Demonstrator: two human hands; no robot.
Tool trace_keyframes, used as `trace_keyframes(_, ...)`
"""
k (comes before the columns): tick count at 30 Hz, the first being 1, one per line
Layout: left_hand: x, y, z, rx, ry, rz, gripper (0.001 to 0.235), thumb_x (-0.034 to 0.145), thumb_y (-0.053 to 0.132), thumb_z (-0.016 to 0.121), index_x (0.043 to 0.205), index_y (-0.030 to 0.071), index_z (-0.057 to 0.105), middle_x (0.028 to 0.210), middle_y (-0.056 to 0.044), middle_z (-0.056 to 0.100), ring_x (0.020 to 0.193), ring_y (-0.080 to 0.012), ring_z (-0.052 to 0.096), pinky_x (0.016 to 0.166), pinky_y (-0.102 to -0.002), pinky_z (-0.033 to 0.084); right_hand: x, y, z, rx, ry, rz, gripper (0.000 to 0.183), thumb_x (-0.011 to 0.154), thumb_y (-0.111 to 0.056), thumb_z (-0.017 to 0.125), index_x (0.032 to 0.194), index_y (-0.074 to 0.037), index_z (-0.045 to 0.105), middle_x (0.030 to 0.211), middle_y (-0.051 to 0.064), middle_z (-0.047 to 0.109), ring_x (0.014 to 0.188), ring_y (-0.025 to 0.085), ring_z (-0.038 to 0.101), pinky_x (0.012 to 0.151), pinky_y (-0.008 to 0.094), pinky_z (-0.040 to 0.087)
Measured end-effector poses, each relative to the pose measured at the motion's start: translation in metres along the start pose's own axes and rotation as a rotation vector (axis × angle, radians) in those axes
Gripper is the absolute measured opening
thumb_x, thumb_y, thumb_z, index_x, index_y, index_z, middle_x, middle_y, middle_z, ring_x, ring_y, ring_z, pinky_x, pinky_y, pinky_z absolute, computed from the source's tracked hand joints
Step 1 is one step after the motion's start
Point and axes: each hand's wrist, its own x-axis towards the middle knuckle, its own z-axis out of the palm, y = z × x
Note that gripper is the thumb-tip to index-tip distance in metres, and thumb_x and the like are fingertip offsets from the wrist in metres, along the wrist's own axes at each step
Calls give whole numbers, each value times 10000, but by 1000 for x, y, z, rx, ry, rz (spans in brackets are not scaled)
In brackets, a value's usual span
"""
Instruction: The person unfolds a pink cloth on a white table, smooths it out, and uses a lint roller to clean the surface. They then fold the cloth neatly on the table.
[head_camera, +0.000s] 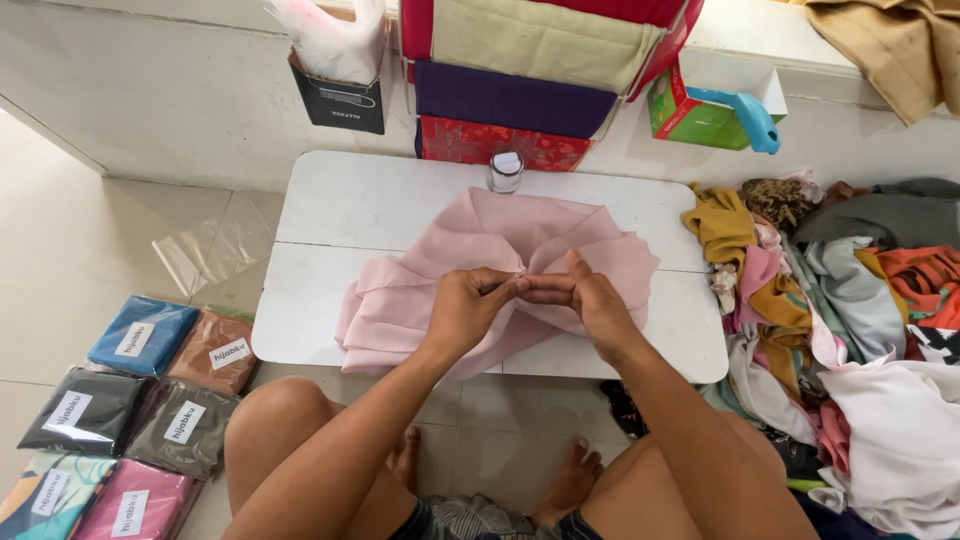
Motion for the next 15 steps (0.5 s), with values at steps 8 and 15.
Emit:
trace_keyframes(8, -28, 5, -20, 538, 1, 574, 130, 909, 218, 751, 895, 92, 781, 728, -116, 736, 662, -330, 723, 602, -412, 565, 23, 10, -29, -353, 87, -425, 623, 1037, -581, 421, 1073, -71, 778, 1011, 114, 766, 1041, 226, 718, 1032, 372, 495)
trace_keyframes(15, -56, 16, -44, 552, -10, 838, 79, 938, 156, 728, 866, 125, 739, 751, -12, 715, 681, -217, 723, 659, -307, 571, 34, 26, -3, -501, -419, -336, 809, 956, -792, 222, 869, -159, 718, 712, 39, 717, 688, 212, 659, 730, 366, 525)
